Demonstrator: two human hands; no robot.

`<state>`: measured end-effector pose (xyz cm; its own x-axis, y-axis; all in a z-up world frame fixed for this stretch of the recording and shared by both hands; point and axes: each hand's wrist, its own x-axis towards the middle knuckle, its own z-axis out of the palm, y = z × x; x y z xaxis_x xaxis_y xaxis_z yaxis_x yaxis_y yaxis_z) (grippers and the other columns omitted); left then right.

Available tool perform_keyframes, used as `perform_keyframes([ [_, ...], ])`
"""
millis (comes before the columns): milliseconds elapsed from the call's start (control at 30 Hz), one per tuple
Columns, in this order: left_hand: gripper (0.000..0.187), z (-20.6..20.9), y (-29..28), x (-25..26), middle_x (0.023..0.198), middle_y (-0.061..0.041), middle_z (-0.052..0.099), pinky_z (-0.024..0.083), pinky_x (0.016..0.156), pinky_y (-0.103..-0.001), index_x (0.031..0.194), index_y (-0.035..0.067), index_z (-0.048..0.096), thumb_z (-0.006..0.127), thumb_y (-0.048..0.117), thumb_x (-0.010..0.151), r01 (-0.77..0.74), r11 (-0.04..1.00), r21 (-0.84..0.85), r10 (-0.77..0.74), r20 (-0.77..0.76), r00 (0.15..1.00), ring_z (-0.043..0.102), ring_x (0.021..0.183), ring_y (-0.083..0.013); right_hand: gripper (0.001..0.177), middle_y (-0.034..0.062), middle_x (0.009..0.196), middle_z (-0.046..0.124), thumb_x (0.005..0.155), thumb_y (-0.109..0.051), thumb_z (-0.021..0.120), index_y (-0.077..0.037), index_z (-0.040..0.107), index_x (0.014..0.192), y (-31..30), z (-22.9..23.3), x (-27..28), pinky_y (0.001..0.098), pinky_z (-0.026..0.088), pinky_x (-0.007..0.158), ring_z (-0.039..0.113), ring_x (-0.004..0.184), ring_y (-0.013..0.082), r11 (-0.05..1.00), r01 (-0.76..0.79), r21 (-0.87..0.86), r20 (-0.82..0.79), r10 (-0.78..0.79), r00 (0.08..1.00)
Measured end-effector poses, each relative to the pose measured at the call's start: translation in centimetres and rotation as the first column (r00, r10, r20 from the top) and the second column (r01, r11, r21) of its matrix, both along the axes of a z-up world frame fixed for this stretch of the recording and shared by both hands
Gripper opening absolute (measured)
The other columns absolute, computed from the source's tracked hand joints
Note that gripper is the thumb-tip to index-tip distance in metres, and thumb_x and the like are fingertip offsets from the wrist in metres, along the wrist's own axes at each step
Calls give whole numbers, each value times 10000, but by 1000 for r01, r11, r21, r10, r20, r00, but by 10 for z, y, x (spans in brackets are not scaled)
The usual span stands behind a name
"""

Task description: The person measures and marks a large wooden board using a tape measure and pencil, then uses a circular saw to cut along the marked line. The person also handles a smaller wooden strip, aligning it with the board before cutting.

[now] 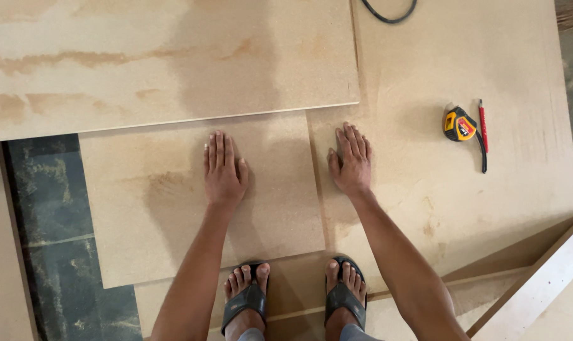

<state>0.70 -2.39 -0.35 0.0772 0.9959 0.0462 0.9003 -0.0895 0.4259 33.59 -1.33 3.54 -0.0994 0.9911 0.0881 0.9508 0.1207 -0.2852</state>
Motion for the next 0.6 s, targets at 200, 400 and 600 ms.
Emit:
perform_keyframes([
  [200, 739, 7, 14, -16, 1681, -223, 190, 117, 1268, -504, 1593, -44, 256, 446, 364, 1007, 102, 994, -44, -106, -84, 991, 137, 1561, -376, 549, 144, 1646, 406, 1025, -291, 566, -89, 458, 1523, 5, -18, 4, 508, 223, 1297, 328, 1563, 323, 999, -30, 28, -88, 33, 996],
  [400, 529, 56, 24, -42, 1554, -173, 467, 352, 1179, -445, 1468, 44, 499, 495, 322, 1018, 163, 917, -365, -167, 18, 986, 433, 1429, -332, 764, 279, 1639, 274, 985, -376, 659, -23, 342, 1584, 26, -11, 109, 664, 121, 1221, 203, 1548, 453, 969, 144, 200, 134, -173, 976],
  [600, 512, 122, 17, -43, 1357, -193, 637, 485, 1054, -428, 1395, 51, 584, 570, 325, 963, 170, 911, -377, -135, 118, 984, 602, 1241, -360, 825, 313, 1599, 296, 941, -283, 661, 41, 297, 1607, 53, 5, 238, 683, 111, 1201, 238, 1486, 494, 956, 292, -15, 213, -283, 935],
])
